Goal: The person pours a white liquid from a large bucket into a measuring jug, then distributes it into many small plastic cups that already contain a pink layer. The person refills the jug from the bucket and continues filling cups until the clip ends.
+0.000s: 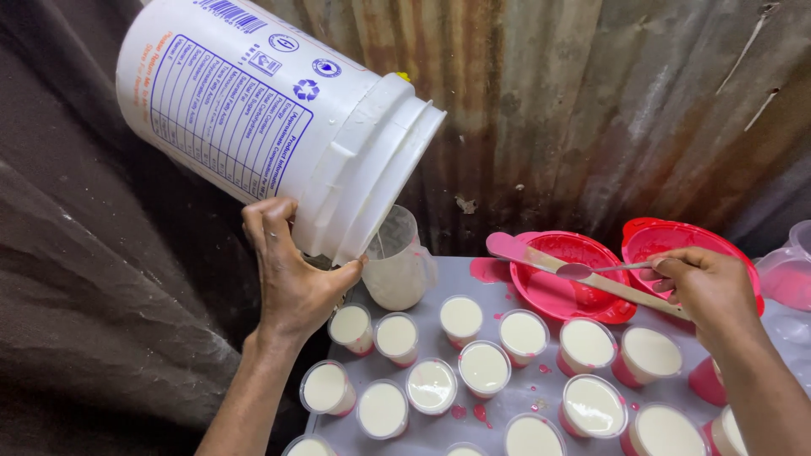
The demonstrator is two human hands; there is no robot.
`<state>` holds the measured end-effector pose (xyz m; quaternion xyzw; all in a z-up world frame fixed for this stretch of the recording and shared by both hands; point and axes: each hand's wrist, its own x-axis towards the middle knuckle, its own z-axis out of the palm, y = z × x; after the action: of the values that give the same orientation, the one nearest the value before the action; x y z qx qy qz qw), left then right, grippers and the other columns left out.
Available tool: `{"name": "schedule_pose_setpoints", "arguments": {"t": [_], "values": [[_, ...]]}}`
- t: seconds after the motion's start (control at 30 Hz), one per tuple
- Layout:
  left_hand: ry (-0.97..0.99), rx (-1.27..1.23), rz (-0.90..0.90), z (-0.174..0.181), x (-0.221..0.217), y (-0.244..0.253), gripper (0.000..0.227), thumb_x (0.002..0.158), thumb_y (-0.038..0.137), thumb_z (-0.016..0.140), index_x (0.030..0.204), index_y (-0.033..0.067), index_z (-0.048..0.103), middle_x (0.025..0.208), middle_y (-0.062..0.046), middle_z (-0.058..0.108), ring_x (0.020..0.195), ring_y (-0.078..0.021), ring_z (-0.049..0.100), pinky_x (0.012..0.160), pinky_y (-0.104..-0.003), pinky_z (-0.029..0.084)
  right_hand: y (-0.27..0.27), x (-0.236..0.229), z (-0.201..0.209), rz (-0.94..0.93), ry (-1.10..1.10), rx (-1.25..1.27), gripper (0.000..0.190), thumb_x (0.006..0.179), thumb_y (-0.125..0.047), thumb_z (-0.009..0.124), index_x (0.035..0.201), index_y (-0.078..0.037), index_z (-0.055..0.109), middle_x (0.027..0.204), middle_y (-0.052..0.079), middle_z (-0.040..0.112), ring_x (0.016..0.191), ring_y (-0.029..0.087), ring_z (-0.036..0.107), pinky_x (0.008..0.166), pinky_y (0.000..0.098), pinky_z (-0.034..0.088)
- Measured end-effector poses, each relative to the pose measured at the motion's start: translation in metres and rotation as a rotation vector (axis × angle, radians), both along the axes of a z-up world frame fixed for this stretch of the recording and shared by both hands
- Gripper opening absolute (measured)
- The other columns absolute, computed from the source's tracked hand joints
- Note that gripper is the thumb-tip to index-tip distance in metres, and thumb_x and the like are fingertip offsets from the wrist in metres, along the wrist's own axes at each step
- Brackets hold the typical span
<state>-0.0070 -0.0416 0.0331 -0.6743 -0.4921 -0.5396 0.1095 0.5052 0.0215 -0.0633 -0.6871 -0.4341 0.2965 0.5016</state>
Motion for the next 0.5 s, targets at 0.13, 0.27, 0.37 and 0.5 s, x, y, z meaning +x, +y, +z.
{"name": "schedule_pose_setpoints", "arguments": {"t": [0.13, 0.27, 0.37, 0.5], "values": [[-0.072, -0.008, 0.04, 0.0, 0.0, 0.0, 0.096, 0.057, 0.019, 0.103, 0.132, 0.0026, 0.045, 0.136, -0.015, 0.04, 0.131, -0.0335, 0.05, 0.117, -0.046, 0.047, 0.004, 0.009, -0.012, 0.018, 0.003, -0.053, 0.013, 0.105, -0.001, 0.07, 0.105, 0.002, 0.083, 0.093, 0.015, 0.081, 0.077, 0.018, 0.059, 0.066, 0.0329, 0.042], [-0.115, 0.021, 0.078, 0.001, -0.004, 0.003, 0.101, 0.053, 0.019, 0.104, 0.133, -0.0001, 0.046, 0.137, -0.016, 0.041, 0.13, -0.0341, 0.052, 0.117, -0.045, 0.047, -0.014, -0.013, 0.01, 0.002, -0.073, -0.181, 0.02, 0.104, -0.007, 0.068, 0.104, 0.002, 0.086, 0.099, 0.015, 0.086, 0.088, 0.022, 0.067, 0.079, 0.0378, 0.049], [-0.215, -0.023, 0.116, 0.004, -0.006, 0.002, 0.1, 0.051, 0.019, 0.105, 0.131, 0.0009, 0.048, 0.135, -0.014, 0.043, 0.122, -0.03, 0.052, 0.108, -0.041, 0.048, -0.006, -0.007, -0.005, 0.011, -0.113, -0.205, 0.025, 0.105, -0.012, 0.067, 0.105, 0.001, 0.088, 0.095, 0.014, 0.088, 0.081, 0.022, 0.067, 0.07, 0.0378, 0.047], [-0.336, -0.046, 0.114, -0.001, -0.013, 0.007, 0.098, 0.059, 0.02, 0.104, 0.136, 0.0013, 0.047, 0.135, -0.013, 0.042, 0.122, -0.0274, 0.05, 0.107, -0.04, 0.05, -0.001, -0.008, -0.016, 0.03, -0.175, -0.262, 0.034, 0.104, -0.013, 0.061, 0.107, 0.002, 0.092, 0.094, 0.016, 0.09, 0.079, 0.024, 0.065, 0.073, 0.039, 0.051]]}}
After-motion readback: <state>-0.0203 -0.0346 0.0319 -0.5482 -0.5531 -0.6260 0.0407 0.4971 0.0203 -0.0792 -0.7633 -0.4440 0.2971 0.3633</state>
